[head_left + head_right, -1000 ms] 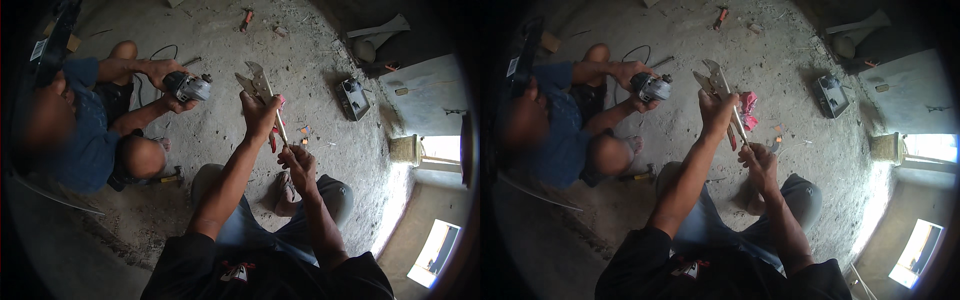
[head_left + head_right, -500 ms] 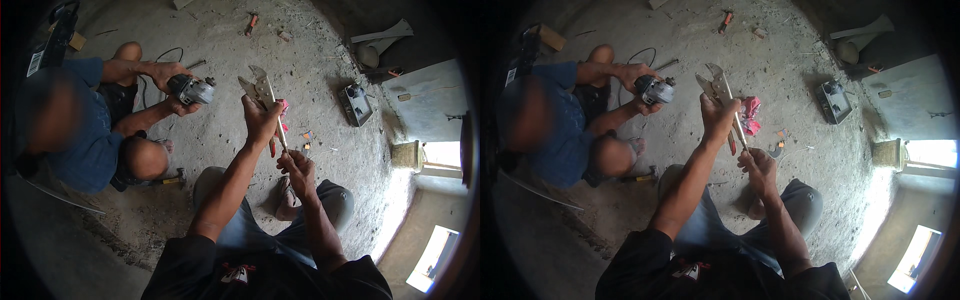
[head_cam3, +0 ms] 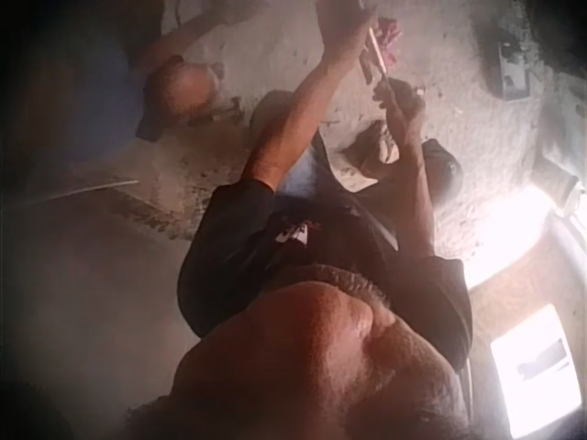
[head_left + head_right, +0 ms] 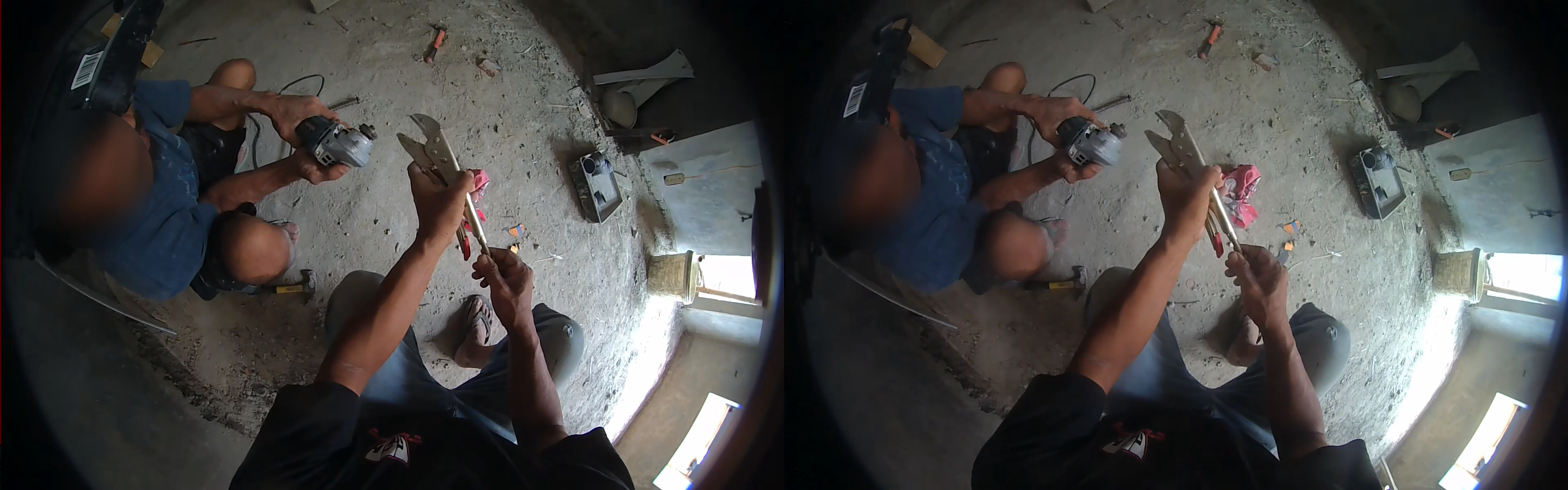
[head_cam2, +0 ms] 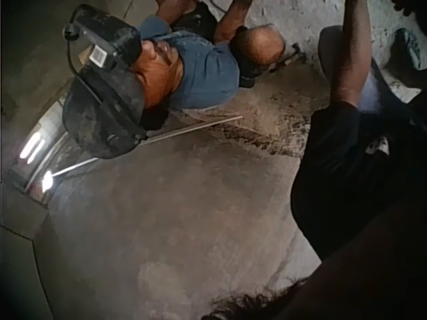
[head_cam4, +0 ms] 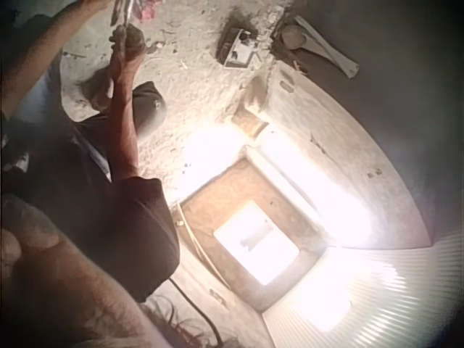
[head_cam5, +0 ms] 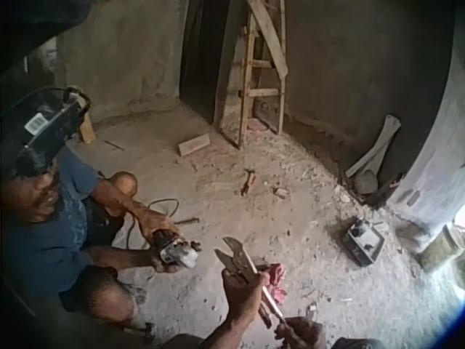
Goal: The person holds a metal tool with a pair of pliers while another person applies an angle grinder to the tool's tip. The person then holds the tool by hand and checks the modified area before using the pliers again.
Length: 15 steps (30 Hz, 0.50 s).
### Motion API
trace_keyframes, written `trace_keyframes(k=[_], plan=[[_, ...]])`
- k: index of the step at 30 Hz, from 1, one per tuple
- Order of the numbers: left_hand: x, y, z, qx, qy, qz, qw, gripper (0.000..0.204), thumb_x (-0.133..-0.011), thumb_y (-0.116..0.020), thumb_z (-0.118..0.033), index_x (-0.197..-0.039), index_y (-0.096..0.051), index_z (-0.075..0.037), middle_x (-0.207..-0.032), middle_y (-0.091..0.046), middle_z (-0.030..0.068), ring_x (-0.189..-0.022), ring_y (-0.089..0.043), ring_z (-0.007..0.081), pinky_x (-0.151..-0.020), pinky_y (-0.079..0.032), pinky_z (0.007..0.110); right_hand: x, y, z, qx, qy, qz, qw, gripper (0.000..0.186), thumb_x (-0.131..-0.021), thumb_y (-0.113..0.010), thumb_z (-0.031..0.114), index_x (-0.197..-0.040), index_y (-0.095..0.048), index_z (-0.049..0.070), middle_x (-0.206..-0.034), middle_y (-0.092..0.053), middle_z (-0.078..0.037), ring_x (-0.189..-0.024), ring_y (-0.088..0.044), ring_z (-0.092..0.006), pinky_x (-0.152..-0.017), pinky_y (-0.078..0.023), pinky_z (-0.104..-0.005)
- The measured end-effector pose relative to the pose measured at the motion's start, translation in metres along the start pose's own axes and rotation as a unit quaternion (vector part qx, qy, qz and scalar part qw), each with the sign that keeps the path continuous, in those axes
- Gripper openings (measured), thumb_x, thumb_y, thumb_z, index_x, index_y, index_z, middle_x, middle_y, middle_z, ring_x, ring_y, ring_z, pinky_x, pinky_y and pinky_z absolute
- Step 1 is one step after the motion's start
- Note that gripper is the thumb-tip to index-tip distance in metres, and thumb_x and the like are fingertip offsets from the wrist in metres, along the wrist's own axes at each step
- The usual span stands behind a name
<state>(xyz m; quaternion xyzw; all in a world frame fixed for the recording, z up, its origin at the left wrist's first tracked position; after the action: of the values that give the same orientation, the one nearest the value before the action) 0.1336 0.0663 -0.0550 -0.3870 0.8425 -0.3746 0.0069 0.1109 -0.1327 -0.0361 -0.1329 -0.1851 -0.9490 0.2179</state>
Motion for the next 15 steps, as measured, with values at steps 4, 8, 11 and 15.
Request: trace_keyframes(k=[4, 8, 11, 15], plan=[[-0.001, 0.003, 0.005, 0.019, 0.009, 0.005, 1.0, 0.039, -0.079, -0.069, 0.001, -0.107, -0.042, 0.0, -0.083, -0.059, 0.0106, -0.065, -0.063, 0.0166, -0.059, -0.059, 0.03, 0.0, 0.002, 0.006, 0.018, -0.007, -0.005, 1.0, 0.03, -0.095, -0.067, 0.024, -0.106, -0.065, -0.005, -0.083, -0.07, -0.007, -0.073, -0.065, -0.011, -0.064, -0.049, -0.025], [-0.007, 0.01, 0.022, 0.051, 0.069, 0.006, 0.996, 0.022, -0.08, -0.069, -0.004, -0.091, -0.051, -0.002, -0.08, -0.058, 0.0067, -0.067, -0.061, 0.0158, -0.064, -0.06, 0.032, 0.001, 0.0, 0.003, 0.027, -0.022, -0.002, 0.999, 0.034, -0.091, -0.071, 0.024, -0.107, -0.066, -0.005, -0.084, -0.07, -0.006, -0.072, -0.064, -0.0097, -0.064, -0.049, -0.0246], [-0.009, 0.011, 0.02, 0.078, 0.077, 0.02, 0.994, 0.019, -0.08, -0.068, -0.008, -0.09, -0.052, -0.006, -0.081, -0.054, 0.0033, -0.071, -0.058, 0.0132, -0.067, -0.059, 0.033, 0.0, -0.003, 0.004, -0.013, -0.003, -0.019, 1.0, 0.034, -0.09, -0.073, 0.022, -0.108, -0.065, -0.006, -0.086, -0.07, -0.007, -0.074, -0.064, -0.0097, -0.065, -0.05, -0.0245], [-0.008, 0.011, 0.025, 0.086, 0.094, 0.009, 0.992, 0.02, -0.079, -0.068, -0.013, -0.091, -0.052, -0.008, -0.08, -0.053, 0.0019, -0.07, -0.057, 0.0121, -0.067, -0.058, 0.033, 0.005, -0.002, 0.01, -0.024, 0.001, -0.065, 0.998, 0.035, -0.089, -0.075, 0.018, -0.109, -0.063, -0.007, -0.087, -0.071, -0.009, -0.076, -0.065, -0.0106, -0.069, -0.053, -0.0253]])
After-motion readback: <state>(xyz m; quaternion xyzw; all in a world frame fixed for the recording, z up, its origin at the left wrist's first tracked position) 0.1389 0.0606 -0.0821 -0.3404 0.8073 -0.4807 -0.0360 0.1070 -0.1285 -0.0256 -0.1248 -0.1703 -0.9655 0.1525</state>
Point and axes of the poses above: each hand's wrist, its own x-axis away from the middle knuckle, its own y-axis out of the back of the hand, z = x × y, the point moved 8 cm from there along -x, towards the middle knuckle
